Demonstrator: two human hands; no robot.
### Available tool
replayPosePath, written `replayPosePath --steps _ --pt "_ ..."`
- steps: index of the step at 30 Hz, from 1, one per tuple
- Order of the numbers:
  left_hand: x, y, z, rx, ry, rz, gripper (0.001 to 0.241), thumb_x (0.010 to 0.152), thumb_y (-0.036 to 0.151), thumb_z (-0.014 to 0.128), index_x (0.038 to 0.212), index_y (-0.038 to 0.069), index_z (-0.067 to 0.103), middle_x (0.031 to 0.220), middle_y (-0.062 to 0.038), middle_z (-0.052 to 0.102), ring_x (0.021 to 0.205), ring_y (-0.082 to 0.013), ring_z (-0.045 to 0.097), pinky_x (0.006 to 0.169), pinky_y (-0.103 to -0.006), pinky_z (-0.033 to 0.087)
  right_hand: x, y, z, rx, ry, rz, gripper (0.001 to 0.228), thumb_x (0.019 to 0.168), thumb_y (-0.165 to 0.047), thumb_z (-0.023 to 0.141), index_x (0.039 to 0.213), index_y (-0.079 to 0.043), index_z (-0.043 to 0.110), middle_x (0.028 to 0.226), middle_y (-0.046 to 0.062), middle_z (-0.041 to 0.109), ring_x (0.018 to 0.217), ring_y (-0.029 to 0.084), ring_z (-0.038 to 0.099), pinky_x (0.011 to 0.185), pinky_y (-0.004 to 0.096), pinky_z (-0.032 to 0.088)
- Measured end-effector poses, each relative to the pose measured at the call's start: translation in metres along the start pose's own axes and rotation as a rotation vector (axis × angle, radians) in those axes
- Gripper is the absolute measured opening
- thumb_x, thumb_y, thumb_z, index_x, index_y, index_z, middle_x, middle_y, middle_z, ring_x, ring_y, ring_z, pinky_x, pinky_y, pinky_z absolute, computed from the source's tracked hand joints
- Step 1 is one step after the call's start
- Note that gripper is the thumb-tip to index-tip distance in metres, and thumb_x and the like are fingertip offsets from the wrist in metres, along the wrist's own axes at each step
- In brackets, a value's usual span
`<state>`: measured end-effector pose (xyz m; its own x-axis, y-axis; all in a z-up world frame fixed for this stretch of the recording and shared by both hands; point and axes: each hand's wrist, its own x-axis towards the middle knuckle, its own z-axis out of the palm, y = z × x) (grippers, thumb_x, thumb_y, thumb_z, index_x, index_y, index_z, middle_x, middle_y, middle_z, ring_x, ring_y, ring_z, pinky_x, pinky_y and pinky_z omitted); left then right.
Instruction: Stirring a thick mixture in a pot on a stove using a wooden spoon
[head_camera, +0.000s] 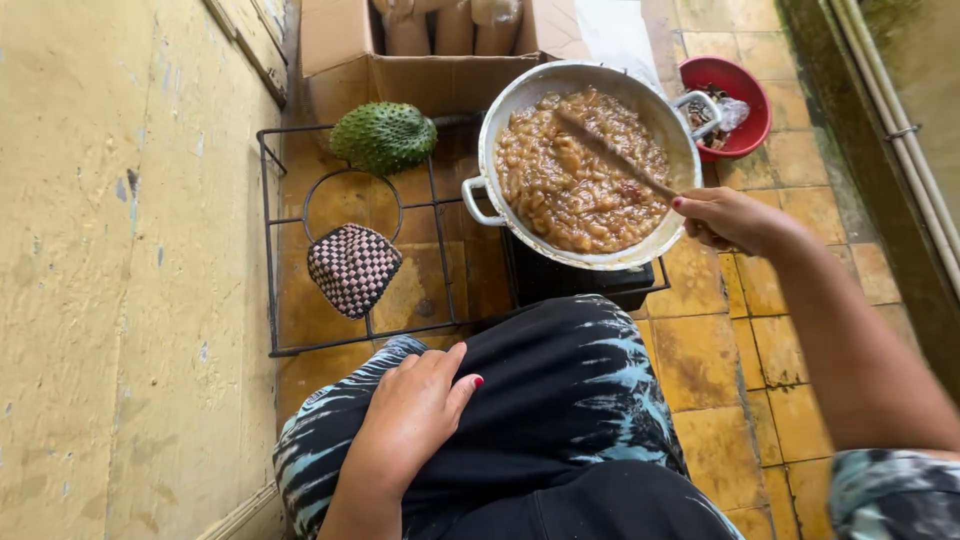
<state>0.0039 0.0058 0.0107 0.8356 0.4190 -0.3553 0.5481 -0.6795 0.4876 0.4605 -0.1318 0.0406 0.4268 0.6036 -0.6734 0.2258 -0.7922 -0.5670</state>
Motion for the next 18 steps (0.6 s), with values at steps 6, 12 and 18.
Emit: replayPosePath --steps 6,12,18 --pt "-0.002 0.007 0.008 0.061 -0.017 -0.018 0.043 0.103 0.048 0.053 0.133 0.016 0.054 0.114 -0.007 0.069 0.106 -0.0370 0.061 0.087 -0.0560 0.050 -0.050 -0.032 -0.034 -0.607 -0.127 0.267 0.037 0.105 -0.030 0.049 0.087 -0.001 0.063 0.073 0.010 0.059 0.051 0.019 0.045 0.043 0.029 0.038" --pt "-0.006 -0.003 0.028 0.145 0.130 0.013 0.053 0.099 0.051 0.057 0.139 0.018 0.054 0.112 -0.004 0.071 0.103 -0.0347 0.064 0.084 -0.0530 0.053 -0.071 -0.054 -0.008 -1.181 0.003 0.407 0.042 0.099 -0.041 0.049 0.116 -0.012 0.074 0.121 0.005 0.075 0.103 0.017 0.074 0.088 0.032 0.057" --pt "-0.013 -0.010 0.027 0.192 0.128 -0.062 0.048 0.098 0.053 0.056 0.133 0.020 0.055 0.106 -0.004 0.072 0.099 -0.0343 0.066 0.081 -0.0526 0.053 -0.029 0.018 0.015 -1.216 0.306 0.390 0.029 0.101 -0.017 0.033 0.085 -0.013 0.058 0.076 -0.002 0.051 0.067 0.011 0.046 0.065 0.023 0.042"
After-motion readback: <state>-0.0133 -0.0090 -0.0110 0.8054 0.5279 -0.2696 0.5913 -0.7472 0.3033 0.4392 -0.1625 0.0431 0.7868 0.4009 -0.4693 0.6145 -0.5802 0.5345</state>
